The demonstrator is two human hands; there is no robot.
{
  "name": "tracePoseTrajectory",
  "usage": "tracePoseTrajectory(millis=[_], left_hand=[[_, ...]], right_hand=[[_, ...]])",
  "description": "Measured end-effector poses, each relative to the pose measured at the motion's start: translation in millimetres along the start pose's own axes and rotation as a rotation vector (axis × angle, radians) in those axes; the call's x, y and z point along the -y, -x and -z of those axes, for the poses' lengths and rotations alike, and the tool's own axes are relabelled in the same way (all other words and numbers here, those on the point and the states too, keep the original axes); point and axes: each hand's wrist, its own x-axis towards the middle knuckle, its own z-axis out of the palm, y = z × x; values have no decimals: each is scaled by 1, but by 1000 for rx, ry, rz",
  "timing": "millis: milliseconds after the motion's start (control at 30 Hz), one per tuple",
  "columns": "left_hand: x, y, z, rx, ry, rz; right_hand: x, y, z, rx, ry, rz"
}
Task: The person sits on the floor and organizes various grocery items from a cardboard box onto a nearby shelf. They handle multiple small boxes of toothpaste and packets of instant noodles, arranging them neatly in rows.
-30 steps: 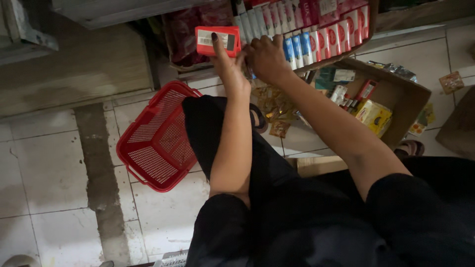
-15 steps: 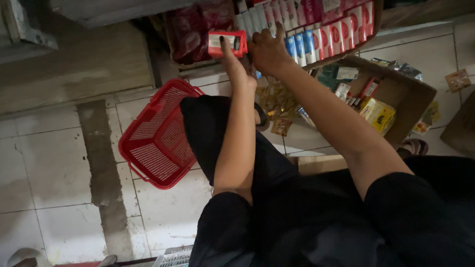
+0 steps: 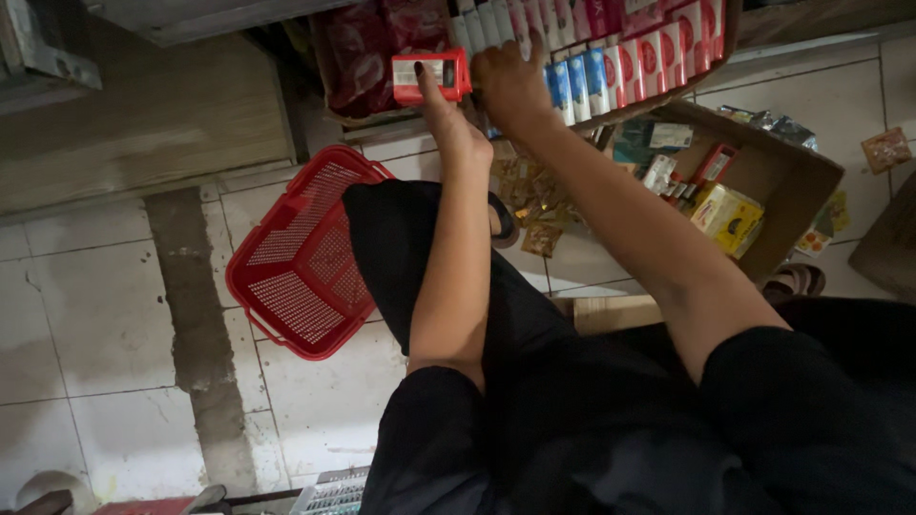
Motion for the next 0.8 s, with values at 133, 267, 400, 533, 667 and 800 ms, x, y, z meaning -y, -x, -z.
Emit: tracePoseTrajectory(millis=[133,267,400,533,667,800], left_hand=[[-2,8,-13,9,16,-80],[-5,23,-24,-69,-47,-79],[-9,26,-30,-117,-205,-92],[-5,29,-35,-88,-174,-156],[-4,32,-37,14,-214,-264],[8,53,-38,272,-254,-218]], right_hand=[[1,1,-4,-51,73,51],[-9,26,8,-95,-58,169],[-22,62,18,-152,31,262],[-20,80,33,-159,-123,268],[-17,98,67,-179,-416,46],[-33,120,97,-200,-691,-209]])
